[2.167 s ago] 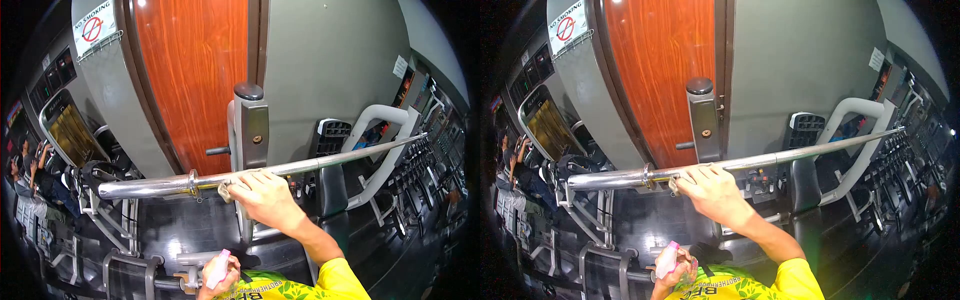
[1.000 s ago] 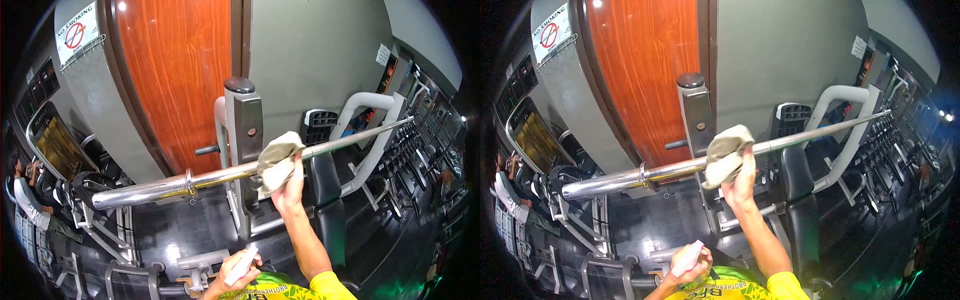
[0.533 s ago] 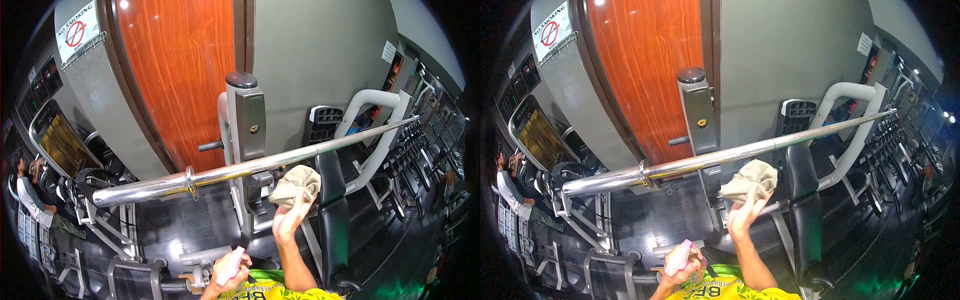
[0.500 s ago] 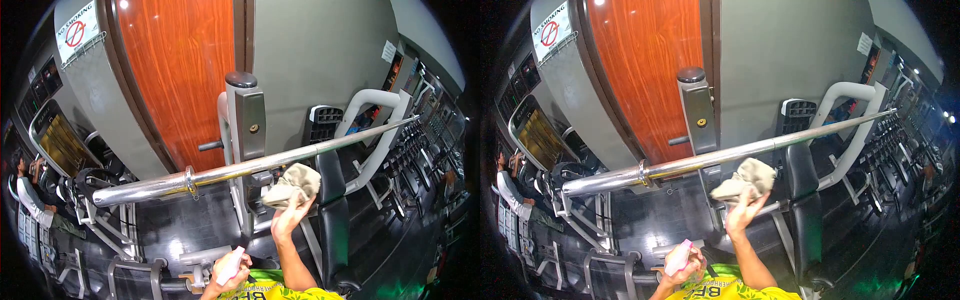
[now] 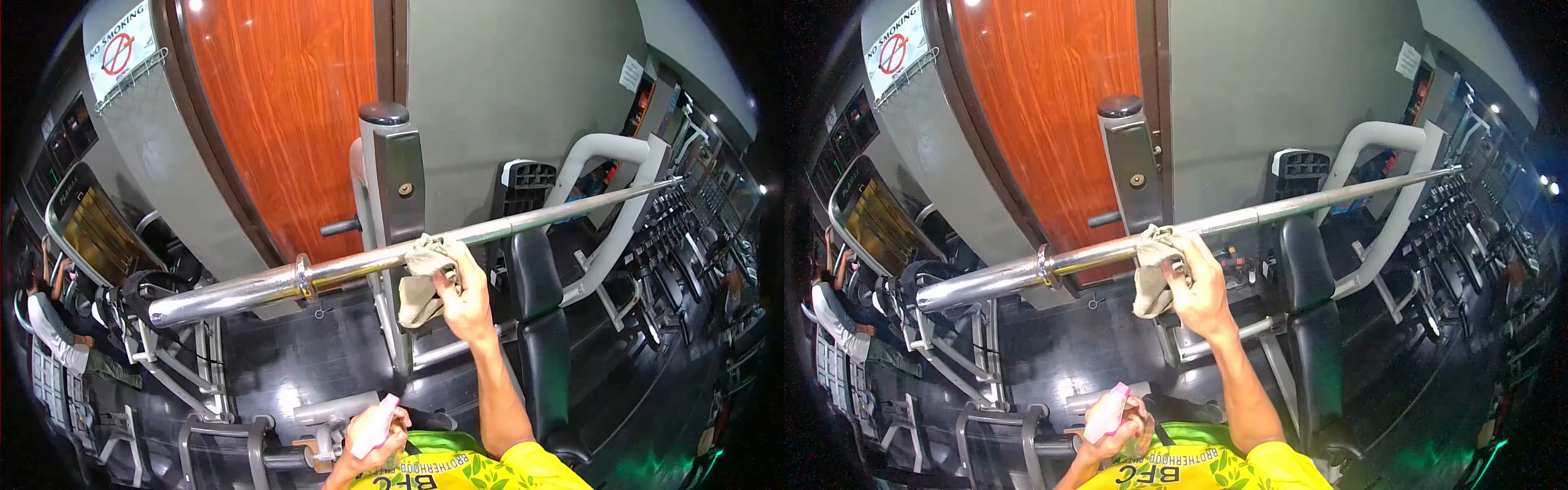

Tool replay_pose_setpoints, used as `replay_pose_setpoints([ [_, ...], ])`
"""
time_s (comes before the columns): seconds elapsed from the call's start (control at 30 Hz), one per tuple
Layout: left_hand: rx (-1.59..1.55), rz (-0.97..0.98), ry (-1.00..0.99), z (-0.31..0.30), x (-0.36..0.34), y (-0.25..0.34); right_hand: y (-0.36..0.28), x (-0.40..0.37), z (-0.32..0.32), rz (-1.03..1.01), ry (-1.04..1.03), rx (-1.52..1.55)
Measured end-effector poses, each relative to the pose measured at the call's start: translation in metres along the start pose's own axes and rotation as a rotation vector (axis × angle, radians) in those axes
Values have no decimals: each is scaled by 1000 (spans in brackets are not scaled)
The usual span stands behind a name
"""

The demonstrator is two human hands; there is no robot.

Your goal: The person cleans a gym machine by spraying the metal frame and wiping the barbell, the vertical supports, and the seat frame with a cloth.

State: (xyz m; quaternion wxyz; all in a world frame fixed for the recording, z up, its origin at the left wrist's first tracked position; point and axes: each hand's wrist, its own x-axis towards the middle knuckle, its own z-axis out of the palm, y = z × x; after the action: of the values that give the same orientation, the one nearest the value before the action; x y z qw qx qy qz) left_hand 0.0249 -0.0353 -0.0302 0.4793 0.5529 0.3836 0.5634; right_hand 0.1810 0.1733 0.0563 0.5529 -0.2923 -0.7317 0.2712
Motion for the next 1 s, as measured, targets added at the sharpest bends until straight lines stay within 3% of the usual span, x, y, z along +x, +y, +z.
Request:
replay_pose_setpoints([
  [0.13,-87,-28,20,3,-1,1,4,6,-11,308,-70,504],
  [0.2,-150,-44,39,7,0,5,-1,13,-17,249,-92,461],
  [0.27,-218,-58,65,9,0,3,-4,21,-23,82,-225,135],
  [0.3,-178,-70,58,7,-2,-1,-19,28,-24,-113,-232,-114],
  [0.33,-137,-84,51,7,-3,-3,-32,36,-24,-113,-235,-112],
  [0.4,-158,-95,61,9,-2,0,-48,47,-23,-261,-431,-441],
  [0.43,-178,-97,67,10,1,2,-39,51,-16,-348,-411,-433],
  [0.6,-139,-26,91,19,8,-3,-42,60,-1,-333,-580,-394],
  [0.67,-134,-34,68,21,9,-4,-40,61,-3,-194,-616,-158],
  [0.87,-162,-70,92,29,17,-8,-30,60,-16,5,-584,101],
  [1.0,-95,-75,115,27,19,-13,-8,54,-23,370,-343,815],
])
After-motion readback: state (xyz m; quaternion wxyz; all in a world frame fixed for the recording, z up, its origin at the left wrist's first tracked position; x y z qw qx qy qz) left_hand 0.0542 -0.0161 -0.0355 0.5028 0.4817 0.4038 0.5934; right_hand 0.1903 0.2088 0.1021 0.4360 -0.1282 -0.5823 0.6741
